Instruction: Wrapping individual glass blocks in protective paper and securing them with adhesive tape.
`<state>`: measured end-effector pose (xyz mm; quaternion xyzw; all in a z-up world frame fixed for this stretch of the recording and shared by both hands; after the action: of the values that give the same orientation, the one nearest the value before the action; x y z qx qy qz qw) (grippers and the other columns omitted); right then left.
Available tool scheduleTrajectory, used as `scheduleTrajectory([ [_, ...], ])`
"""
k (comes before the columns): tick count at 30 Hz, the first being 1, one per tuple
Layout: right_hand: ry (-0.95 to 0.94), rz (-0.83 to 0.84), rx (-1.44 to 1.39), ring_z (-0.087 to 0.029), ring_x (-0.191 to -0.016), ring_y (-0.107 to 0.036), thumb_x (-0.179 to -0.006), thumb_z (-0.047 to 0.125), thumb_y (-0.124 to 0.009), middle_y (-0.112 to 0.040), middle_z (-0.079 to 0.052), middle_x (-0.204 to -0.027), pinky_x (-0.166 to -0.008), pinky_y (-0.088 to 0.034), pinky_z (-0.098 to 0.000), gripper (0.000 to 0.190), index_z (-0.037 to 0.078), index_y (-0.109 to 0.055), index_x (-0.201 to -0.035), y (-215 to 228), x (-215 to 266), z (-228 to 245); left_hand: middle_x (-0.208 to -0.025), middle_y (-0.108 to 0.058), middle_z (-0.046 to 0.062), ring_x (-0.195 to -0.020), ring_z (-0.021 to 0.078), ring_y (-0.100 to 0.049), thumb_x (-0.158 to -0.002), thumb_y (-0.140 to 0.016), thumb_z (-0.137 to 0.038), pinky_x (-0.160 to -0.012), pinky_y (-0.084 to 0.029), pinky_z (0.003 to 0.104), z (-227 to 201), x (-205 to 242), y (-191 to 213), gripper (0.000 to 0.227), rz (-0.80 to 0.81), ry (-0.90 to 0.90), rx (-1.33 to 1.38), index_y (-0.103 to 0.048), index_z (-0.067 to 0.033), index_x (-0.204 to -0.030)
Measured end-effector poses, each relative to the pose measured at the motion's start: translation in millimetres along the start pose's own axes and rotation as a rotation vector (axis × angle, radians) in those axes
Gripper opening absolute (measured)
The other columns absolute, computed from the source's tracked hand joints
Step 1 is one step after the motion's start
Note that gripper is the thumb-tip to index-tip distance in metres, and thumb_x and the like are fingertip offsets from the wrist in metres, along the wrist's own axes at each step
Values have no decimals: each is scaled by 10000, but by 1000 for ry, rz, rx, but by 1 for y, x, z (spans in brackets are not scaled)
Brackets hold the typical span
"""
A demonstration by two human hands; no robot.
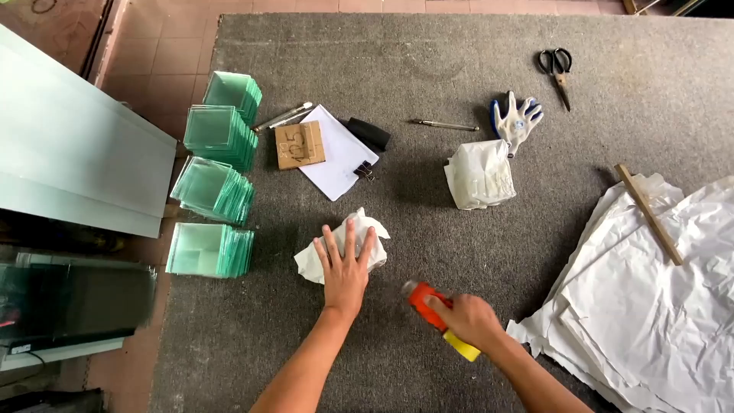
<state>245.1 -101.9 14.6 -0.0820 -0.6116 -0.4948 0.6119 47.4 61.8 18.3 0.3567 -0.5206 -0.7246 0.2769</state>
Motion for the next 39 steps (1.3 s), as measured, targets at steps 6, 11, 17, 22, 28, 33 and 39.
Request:
scheduleTrajectory([
  [6,67,-342,214,-280,-1080,-814,-1034,608,-663,-829,-102,-1177,-1058,-644,-454,576,71,-702,-1240,-28,-58,-80,-1878,-67,156,-1634,615,-150,-715,-809,-779,-1304,-130,780,6,1,3,1341,27,-2,79,-155,-324,-1794],
  [11,300,-524,-361,-319,-1646,-257,-993,518,-657,-304,-156,-1750,-1349,-194,-495,943,52,-251,-1705,-57,15,14,-1755,-385,136,-1533,386,-437,-1056,-353,-781,-1294,-275,623,63,-38,2,897,245,88,461,-272,-197,-1732],
  [17,264,373,-1524,-191,-1719,19,-965,762,-253,97,54,-1858,-1393,-64,-484,973,307,113,-1743,-117,-14,163,-1715,-535,126,-1574,353,-511,-932,-92,-832,-1265,-420,529,97,-69,-36,1034,1310,725,998,-474,-261,-1705],
  [22,233,271,-1993,-214,-1705,-228,-971,789,-115,-203,-6,-1862,-1377,-256,-429,959,269,-30,-1772,-118,-62,206,-1753,-455,194,-1589,432,-477,-852,-189,-901,-1246,-454,622,92,-59,-54,1124,1484,785,992,-294,-267,-1774],
  [28,173,265,-1837,-312,-1696,-257,-1030,739,-145,-292,-130,-1836,-1377,-212,-474,954,125,-144,-1761,-99,-40,178,-1582,-671,261,-1487,458,-615,-864,-70,-883,-1239,-478,645,70,-7,-37,1145,1516,891,1216,-605,-224,-1632],
  [33,538,120,-1491,-142,-1697,-83,-1055,490,-569,0,0,-1878,-1352,-142,-408,1059,165,167,-1744,-108,-24,135,-1654,-660,187,-1516,413,-606,-918,-136,-833,-1225,-480,607,42,66,-19,1051,1182,1395,1581,-587,-242,-1661],
  [39,541,249,-1299,-108,-1699,152,-971,630,-683,148,29,-1877,-1356,50,-421,1179,180,74,-1756,-143,28,68,-1753,-548,75,-1607,312,-509,-927,-298,-863,-1286,-435,454,-7,178,12,1007,1148,1915,1417,-564,-267,-1694],
])
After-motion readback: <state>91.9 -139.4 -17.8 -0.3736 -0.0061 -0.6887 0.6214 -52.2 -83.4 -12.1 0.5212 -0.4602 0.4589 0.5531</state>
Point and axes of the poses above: each hand's wrist, its own x-axis away from the middle knuckle, its own y-axis out of the back of the hand, z = x × y, the point moved 8 cm from there along -x, towards the middle knuckle
